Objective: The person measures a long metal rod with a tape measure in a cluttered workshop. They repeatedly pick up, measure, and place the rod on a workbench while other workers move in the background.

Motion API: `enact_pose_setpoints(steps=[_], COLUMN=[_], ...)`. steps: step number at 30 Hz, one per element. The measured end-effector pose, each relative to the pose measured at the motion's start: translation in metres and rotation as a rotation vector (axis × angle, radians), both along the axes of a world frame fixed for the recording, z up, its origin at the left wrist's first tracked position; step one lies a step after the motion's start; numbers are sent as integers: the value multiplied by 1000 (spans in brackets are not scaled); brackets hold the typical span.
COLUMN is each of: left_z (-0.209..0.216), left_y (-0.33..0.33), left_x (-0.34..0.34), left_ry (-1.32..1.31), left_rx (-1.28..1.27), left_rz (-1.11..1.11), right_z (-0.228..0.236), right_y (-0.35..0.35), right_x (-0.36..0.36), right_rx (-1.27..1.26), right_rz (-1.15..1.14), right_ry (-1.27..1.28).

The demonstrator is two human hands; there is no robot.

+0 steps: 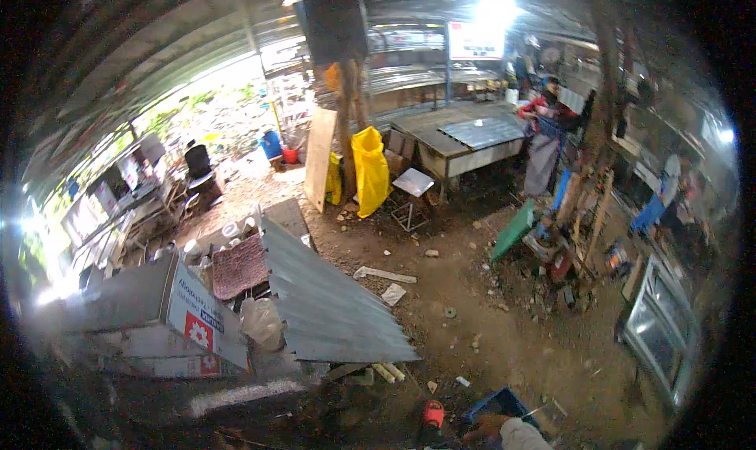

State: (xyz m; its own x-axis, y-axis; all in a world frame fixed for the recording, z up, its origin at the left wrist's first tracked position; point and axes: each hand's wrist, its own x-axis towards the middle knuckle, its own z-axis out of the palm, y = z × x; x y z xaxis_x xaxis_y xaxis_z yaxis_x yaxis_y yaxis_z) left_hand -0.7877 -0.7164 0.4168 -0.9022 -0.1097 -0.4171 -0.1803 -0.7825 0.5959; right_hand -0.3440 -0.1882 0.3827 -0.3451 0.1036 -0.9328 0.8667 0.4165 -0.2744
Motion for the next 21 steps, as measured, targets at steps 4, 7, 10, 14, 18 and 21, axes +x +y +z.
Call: enact_pose_setpoints(steps=[4,7,10,14,18,21], left_z=[-34,-84,-90,-38,-7,-12], left_y=[-14,-39,-68,-46,58,116], left_x=[13,8,3,12,9,-16], left_ry=[61,128,254,11,-153,-128], left_rx=[-192,-1241,-1315,-68,-220,-228], left_rz=[51,106,-30,-67,-6,-134], right_z=[15,25,20,-10,-37,-43], right_y=[7,17,27,36,40,49], right_x=[-7,-7,-11,-15,-17,-17], right_rx=[62,-111,-160,-140,-216,-125], right_rz=[26,95,-78,39,-35,-33], right_ry=[200,182,159,131,216,108])
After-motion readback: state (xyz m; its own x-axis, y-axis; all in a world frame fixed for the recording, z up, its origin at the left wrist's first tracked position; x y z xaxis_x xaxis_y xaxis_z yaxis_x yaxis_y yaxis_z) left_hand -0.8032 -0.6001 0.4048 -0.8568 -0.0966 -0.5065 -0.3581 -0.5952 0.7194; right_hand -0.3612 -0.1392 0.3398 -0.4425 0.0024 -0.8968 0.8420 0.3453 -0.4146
